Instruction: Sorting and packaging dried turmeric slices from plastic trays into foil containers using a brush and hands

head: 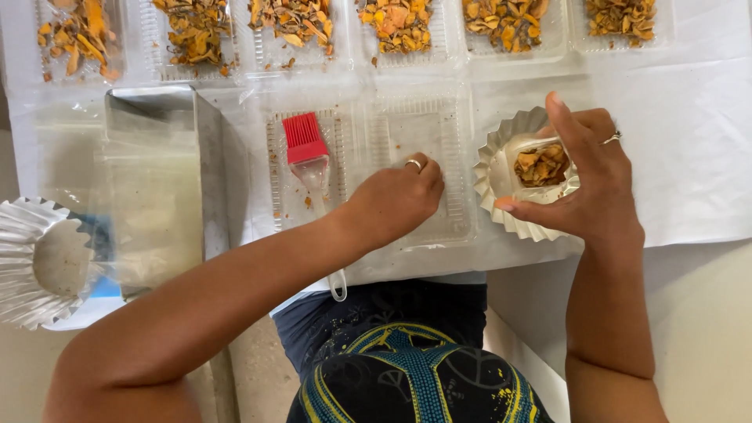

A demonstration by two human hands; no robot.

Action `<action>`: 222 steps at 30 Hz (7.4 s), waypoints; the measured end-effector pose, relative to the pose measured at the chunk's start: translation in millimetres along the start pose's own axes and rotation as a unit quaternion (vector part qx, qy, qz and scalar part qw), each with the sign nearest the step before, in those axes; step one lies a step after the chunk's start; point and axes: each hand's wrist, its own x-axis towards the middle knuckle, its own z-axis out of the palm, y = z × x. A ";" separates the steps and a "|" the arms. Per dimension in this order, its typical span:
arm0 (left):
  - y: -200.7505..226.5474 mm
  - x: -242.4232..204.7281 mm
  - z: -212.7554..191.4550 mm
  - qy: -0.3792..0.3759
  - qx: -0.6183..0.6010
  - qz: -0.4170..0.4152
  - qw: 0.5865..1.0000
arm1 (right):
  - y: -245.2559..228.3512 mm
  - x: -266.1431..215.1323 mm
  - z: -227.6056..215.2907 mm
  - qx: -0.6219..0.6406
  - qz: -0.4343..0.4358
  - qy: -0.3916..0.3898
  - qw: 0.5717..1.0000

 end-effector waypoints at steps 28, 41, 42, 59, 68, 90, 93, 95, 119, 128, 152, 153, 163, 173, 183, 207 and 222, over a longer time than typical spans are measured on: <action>-19.0 68.3 -146.1 0.047 -0.475 -0.205 0.854 | -22.6 24.1 19.1 -0.024 0.067 -0.083 0.994; -39.1 9.0 -105.5 -0.075 -0.271 -0.107 0.954 | -8.8 11.5 9.1 -0.033 0.020 -0.020 0.999; -35.8 -1.5 -84.6 -0.184 -0.207 -0.094 0.956 | -6.4 7.6 7.7 -0.038 0.029 -0.014 0.999; -0.9 -8.8 9.6 0.013 0.004 0.016 1.000 | -9.9 8.6 6.7 -0.037 0.011 -0.034 0.999; -29.1 24.1 -74.8 0.058 -0.355 -0.098 0.928 | -17.5 12.1 8.0 -0.044 -0.007 -0.024 0.999; -44.1 15.3 -89.0 -0.016 -0.254 -0.029 0.967 | -21.2 10.0 13.7 -0.038 0.025 -0.027 0.999; -36.6 -7.9 -40.8 -0.108 -0.097 0.040 0.989 | -19.6 2.1 13.3 -0.058 0.072 -0.044 0.995; -37.6 -11.7 -32.2 -0.111 -0.077 0.038 0.990 | -20.4 1.4 14.5 -0.055 0.065 -0.044 0.995; -28.3 -2.5 8.5 0.050 0.015 -0.003 0.999 | -19.9 10.2 8.1 -0.028 -0.013 -0.029 0.999; -19.9 51.8 -139.0 0.116 -0.475 -0.132 0.862 | -26.1 9.9 8.3 -0.009 0.022 -0.033 0.999; -40.3 49.5 -166.8 -0.112 -0.564 -0.300 0.761 | -58.5 10.9 15.2 0.021 0.052 -0.002 0.998; -45.1 48.2 -176.3 -0.151 -0.594 -0.310 0.726 | -66.4 13.0 6.2 0.067 0.076 -0.020 0.995; -67.9 19.6 -194.9 -0.124 -0.573 -0.236 0.775 | -70.1 20.7 14.2 0.267 0.197 -0.106 0.938; -61.6 2.6 -160.9 -0.162 -0.601 -0.174 0.763 | -65.9 13.4 41.7 0.355 0.105 -0.052 0.927; -74.5 1.2 -181.2 -0.136 -0.612 -0.162 0.762 | -23.6 -13.7 72.9 0.423 0.078 0.022 0.902; -53.7 2.1 -190.3 -0.168 -0.508 -0.298 0.791 | -91.4 33.6 54.8 0.418 0.100 -0.126 0.894; -41.5 -34.1 -193.8 0.110 -0.460 -0.090 0.876 | -99.0 31.6 57.6 0.424 0.006 0.053 0.904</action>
